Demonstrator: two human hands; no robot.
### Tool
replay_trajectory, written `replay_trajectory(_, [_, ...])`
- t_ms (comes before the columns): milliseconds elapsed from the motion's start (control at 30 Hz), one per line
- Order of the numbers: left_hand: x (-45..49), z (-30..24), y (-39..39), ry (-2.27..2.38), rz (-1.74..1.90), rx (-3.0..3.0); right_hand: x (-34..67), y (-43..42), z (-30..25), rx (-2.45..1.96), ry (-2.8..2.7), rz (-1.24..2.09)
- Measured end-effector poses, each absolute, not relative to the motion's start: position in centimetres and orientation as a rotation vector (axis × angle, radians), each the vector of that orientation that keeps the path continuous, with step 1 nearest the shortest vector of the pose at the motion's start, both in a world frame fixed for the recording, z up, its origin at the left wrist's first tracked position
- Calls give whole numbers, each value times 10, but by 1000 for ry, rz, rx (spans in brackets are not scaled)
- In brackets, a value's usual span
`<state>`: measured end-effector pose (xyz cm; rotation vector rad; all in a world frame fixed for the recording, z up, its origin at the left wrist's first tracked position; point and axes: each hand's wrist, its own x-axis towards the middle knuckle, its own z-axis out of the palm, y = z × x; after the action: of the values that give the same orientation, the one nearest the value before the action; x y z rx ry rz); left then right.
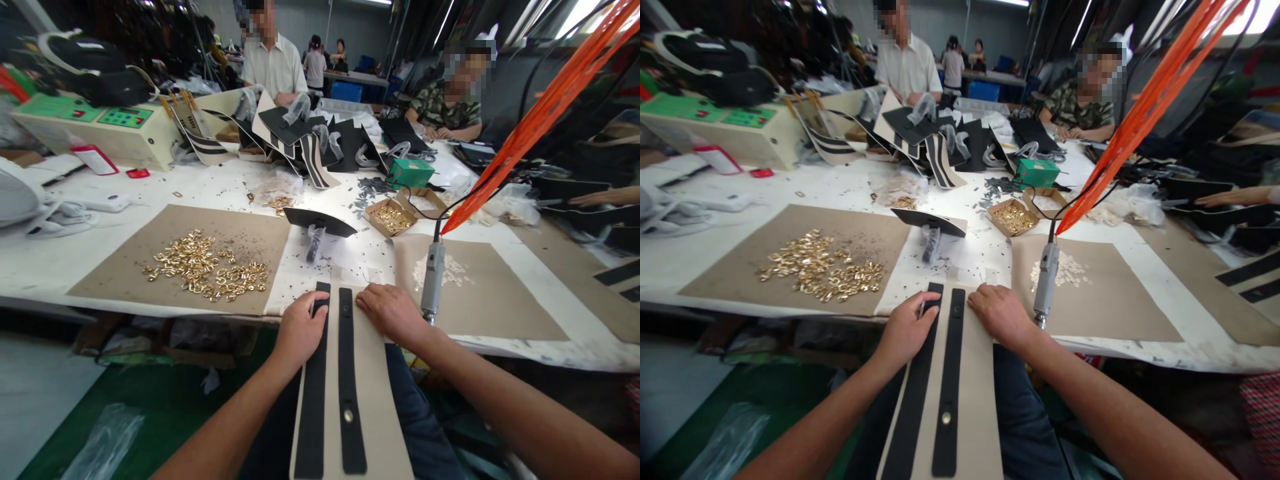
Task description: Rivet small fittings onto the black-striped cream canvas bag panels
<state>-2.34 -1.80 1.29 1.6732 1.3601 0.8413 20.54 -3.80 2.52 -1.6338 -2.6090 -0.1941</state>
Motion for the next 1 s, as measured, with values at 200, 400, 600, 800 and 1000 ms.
replay_trajectory(200, [-23,15,-20,1373,818,1719,195,-39,30,-1682,-2636,-257])
replay_trajectory(400, [-17,14,-22,1356,848,1488,194,-46,21,-1685,-2451,-102])
replay_trajectory(600, [-18,23,-28,1203,691,1113,204,-55,4,-1462,-1956,285])
replay_trajectory(800, [-24,33,-35,1041,557,846,198,-90,13,-1345,-1326,564])
replay_trajectory(1000, [-23,39,-37,1000,627,695,190,-113,22,-1374,-999,933])
